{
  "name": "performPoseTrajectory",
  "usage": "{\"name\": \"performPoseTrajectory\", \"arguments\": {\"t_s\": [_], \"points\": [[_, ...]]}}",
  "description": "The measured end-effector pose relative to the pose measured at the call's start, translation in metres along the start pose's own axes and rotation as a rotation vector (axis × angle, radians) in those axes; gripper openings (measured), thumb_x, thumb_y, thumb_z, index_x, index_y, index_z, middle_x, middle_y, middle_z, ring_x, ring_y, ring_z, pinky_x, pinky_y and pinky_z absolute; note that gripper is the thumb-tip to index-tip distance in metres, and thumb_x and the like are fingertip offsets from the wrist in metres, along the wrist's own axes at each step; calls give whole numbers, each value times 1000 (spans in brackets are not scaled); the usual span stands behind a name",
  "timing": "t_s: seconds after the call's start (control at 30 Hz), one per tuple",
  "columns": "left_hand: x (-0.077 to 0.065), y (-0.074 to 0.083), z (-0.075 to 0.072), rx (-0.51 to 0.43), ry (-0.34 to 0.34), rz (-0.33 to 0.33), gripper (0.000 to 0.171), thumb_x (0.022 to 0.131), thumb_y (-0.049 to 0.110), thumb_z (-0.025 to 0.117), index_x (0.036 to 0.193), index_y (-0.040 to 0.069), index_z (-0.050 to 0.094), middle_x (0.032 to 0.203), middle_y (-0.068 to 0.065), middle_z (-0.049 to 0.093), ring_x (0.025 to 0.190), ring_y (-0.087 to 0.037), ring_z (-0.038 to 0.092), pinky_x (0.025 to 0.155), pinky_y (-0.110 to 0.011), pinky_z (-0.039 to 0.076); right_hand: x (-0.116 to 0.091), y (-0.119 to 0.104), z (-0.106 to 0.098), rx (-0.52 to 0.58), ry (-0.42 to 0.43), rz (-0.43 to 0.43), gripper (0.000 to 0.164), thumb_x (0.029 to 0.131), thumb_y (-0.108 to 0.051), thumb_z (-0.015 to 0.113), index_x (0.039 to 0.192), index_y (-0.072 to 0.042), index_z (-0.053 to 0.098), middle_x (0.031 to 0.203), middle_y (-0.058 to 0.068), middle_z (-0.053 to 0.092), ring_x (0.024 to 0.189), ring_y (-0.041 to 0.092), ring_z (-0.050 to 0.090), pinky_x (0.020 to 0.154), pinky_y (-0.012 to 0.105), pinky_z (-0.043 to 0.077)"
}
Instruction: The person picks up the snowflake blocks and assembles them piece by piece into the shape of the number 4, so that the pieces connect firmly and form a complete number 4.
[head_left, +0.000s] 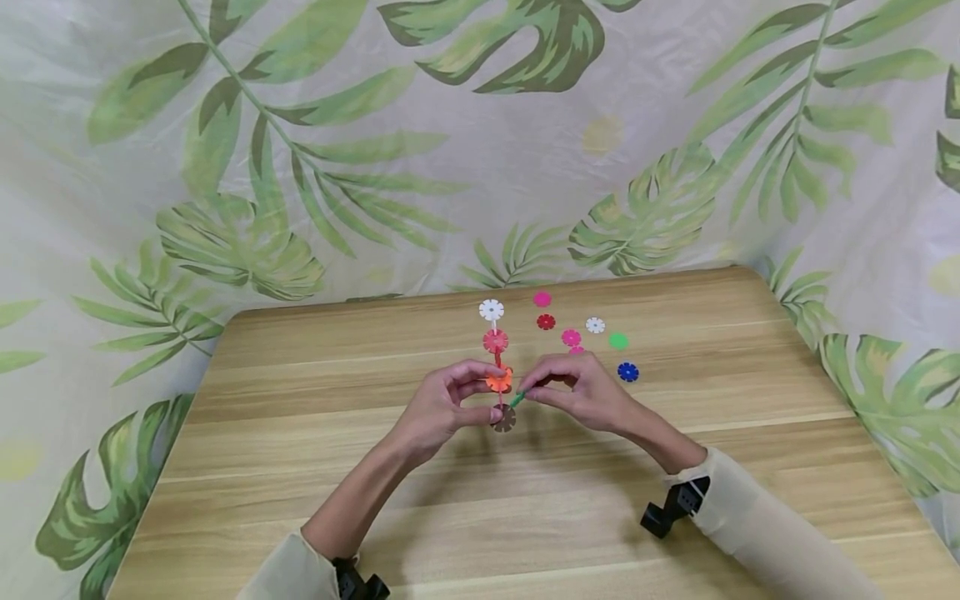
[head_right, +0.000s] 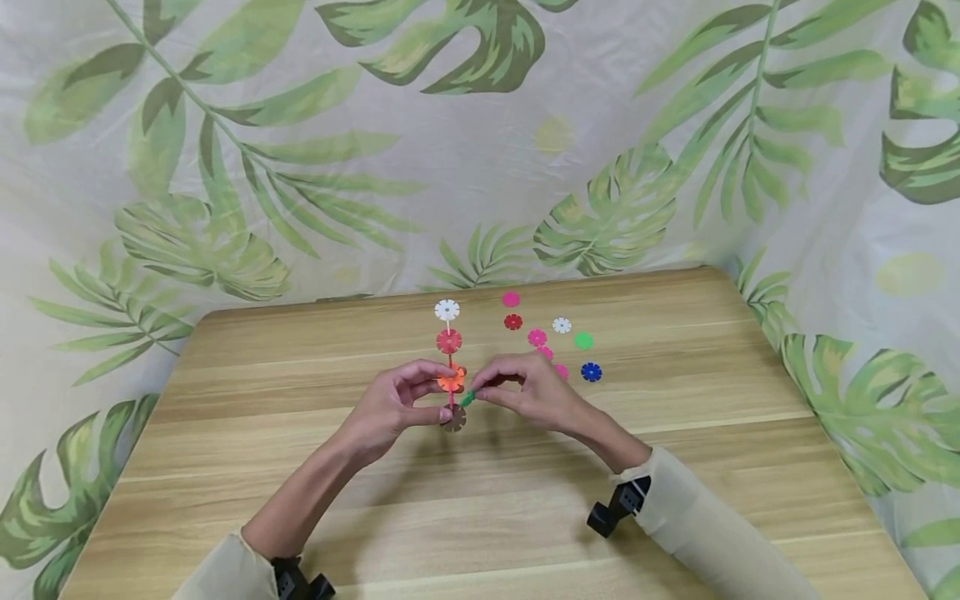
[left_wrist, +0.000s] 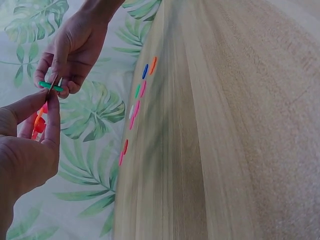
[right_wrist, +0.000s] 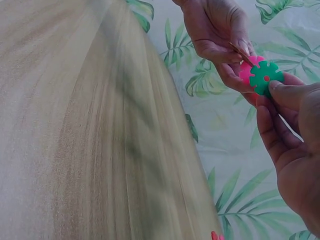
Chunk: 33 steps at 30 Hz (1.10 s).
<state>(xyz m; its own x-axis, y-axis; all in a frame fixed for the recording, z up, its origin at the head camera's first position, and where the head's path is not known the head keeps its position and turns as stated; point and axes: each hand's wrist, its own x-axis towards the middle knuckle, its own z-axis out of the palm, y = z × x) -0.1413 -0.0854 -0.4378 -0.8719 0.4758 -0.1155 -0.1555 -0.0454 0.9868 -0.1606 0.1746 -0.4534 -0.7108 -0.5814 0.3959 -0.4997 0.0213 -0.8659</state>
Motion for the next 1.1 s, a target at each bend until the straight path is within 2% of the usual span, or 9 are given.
{"name": "performPoseTrajectory", "arguments": {"t_s": [0.17,0.37,0.57,0.67,0.9,1.1], "points": [[1,0,0,10,3,-3,49,86,-12,80,131,-1,66,132,-12,69,126,-30,65,92,-31,63,1,1,2,18,-8,-26,18,94,10,73,104,-4,80,104,10,79,98,20,74,84,37,65],[1,2,3,15,15,-8,48,85,-13,81,129,-1,68,129,-13,70,126,-38,65,90,-30,63,2,3,7,-7,28,-97,20,90,13,76,102,-2,81,101,13,78,96,22,73,85,30,63],[0,2,5,37,59,-14,48,83,-14,82,127,-1,69,128,-11,71,120,-26,69,89,-30,63,-1,4,9,-49,82,-142,18,87,16,78,98,2,82,94,12,77,89,23,73,80,27,62],[0,2,5,39,76,-10,48,82,-15,81,127,-2,69,128,-11,71,121,-25,69,90,-30,63,-2,3,9,-66,92,-169,16,86,15,78,97,4,82,91,14,76,87,21,73,78,27,62],[-1,-1,5,24,90,-32,50,81,-17,81,128,-2,69,128,-12,72,122,-28,69,90,-31,63,0,2,10,-70,75,-205,16,84,16,79,95,4,82,90,17,76,84,24,74,79,29,64],[-1,-3,6,17,70,-50,51,81,-14,84,127,-1,69,130,-12,71,125,-31,67,91,-32,63,-2,6,10,-83,58,-211,19,82,19,79,95,4,82,91,15,77,84,27,75,80,31,65]]}}
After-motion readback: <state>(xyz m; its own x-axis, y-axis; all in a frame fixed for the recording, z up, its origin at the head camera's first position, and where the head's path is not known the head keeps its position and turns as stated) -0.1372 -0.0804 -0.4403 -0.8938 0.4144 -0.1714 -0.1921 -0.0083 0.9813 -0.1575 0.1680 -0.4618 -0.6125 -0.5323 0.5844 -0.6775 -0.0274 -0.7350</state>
